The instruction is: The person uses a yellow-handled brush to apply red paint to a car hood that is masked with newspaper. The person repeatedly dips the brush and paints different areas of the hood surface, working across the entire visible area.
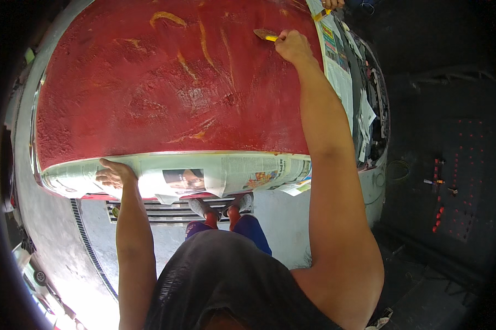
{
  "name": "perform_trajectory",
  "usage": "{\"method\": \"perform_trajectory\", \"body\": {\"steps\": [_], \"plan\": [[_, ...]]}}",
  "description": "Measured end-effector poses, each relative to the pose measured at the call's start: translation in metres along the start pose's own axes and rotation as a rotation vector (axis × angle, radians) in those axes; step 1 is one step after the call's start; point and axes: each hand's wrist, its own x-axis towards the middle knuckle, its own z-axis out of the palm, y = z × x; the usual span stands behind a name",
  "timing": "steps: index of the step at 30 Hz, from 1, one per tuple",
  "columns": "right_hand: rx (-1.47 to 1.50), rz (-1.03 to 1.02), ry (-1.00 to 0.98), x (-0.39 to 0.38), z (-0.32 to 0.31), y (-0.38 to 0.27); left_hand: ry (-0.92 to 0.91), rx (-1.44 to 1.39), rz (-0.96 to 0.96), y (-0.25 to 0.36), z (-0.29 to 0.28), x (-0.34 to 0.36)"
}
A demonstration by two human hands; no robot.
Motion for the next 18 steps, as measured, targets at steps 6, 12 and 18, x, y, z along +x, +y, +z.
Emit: {"method": "perform_trajectory", "body": {"steps": [6,12,18], "plan": [[-0.194,-0.150,-0.193,-0.114,-0.029,0.005,-0.023,0.014,0.004,0.002,-0.003,-0.002],[-0.084,-0.072,-0.112,-0.064,-0.062,-0.010,-0.003,0.004,0.007,0.001,0.000,0.000],[-0.020,-0.064,-0.065,-0.089,0.003,0.008,0.002,-0.029,0.016,0.001,0.001,-0.003]]}}
